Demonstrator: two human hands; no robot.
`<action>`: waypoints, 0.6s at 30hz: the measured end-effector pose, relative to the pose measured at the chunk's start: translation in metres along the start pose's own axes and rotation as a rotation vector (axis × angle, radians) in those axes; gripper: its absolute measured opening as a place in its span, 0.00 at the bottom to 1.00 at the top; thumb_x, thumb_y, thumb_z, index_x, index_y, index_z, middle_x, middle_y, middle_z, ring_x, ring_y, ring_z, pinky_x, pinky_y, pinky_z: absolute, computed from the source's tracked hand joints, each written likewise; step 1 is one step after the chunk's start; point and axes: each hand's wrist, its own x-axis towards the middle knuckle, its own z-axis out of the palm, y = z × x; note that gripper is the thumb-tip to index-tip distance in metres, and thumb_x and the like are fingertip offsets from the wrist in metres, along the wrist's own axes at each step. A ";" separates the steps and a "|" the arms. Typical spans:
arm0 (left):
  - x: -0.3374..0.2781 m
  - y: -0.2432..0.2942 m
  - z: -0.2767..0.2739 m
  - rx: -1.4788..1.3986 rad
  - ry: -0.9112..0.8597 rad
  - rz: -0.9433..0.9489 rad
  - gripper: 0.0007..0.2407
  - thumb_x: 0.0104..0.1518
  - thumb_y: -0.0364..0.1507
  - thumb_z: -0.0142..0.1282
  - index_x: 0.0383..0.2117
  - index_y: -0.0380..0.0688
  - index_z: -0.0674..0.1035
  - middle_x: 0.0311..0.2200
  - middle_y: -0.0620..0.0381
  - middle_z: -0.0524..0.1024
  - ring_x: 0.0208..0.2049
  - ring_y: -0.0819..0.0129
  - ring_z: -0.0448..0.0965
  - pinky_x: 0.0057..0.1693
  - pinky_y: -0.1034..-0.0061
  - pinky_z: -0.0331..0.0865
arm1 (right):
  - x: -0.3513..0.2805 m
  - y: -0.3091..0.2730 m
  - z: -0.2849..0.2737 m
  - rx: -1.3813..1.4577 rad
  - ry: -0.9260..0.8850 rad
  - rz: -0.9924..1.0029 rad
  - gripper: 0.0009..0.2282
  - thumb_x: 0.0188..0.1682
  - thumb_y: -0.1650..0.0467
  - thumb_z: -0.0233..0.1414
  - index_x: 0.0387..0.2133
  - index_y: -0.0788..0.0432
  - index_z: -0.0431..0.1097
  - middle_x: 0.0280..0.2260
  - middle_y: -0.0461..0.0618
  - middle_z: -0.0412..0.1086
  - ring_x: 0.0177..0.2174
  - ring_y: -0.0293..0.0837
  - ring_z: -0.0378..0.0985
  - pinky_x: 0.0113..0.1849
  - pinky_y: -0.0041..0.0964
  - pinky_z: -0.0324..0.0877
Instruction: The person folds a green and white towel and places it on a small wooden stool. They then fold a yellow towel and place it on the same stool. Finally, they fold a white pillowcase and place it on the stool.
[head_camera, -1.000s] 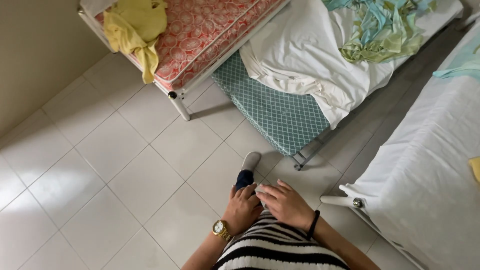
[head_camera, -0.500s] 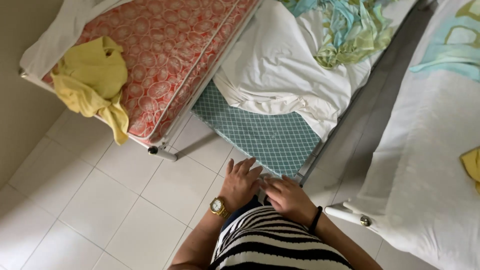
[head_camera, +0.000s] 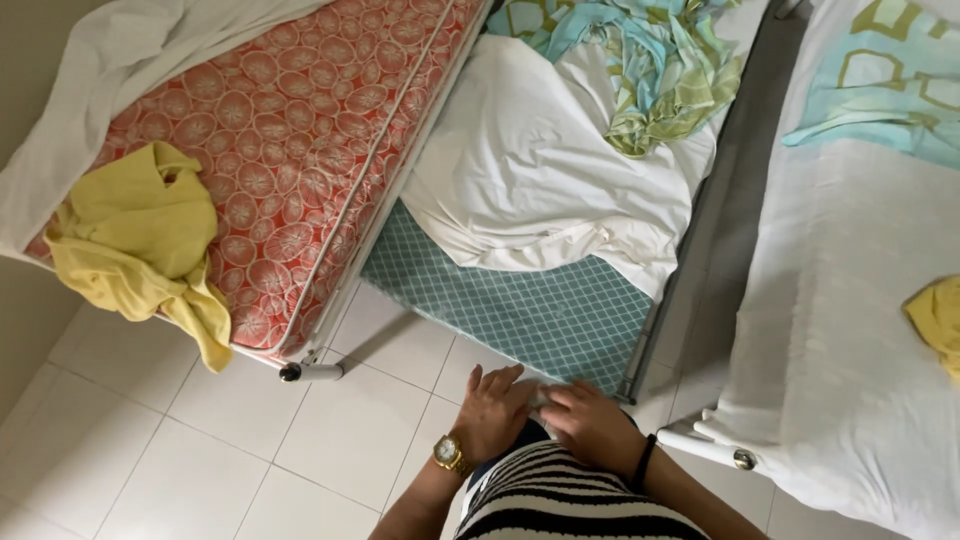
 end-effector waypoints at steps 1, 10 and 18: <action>0.004 0.000 0.002 -0.004 0.003 0.004 0.17 0.56 0.29 0.59 0.53 0.46 0.77 0.57 0.41 0.72 0.57 0.44 0.71 0.62 0.34 0.54 | -0.002 0.004 -0.001 -0.005 -0.002 0.003 0.07 0.44 0.71 0.55 0.35 0.60 0.73 0.45 0.56 0.71 0.50 0.53 0.72 0.53 0.53 0.63; 0.010 0.004 0.016 -0.043 -0.027 -0.032 0.16 0.56 0.31 0.59 0.51 0.46 0.77 0.58 0.43 0.71 0.60 0.47 0.69 0.63 0.36 0.52 | -0.001 0.017 -0.021 -0.043 0.022 0.056 0.13 0.43 0.73 0.56 0.42 0.60 0.72 0.52 0.58 0.69 0.52 0.54 0.71 0.53 0.54 0.63; 0.010 0.027 0.032 0.003 -0.005 -0.009 0.17 0.55 0.31 0.60 0.51 0.45 0.78 0.58 0.44 0.71 0.59 0.48 0.70 0.64 0.38 0.54 | -0.036 0.014 -0.018 0.011 0.064 0.088 0.16 0.45 0.71 0.55 0.47 0.59 0.72 0.53 0.57 0.69 0.51 0.55 0.71 0.53 0.56 0.63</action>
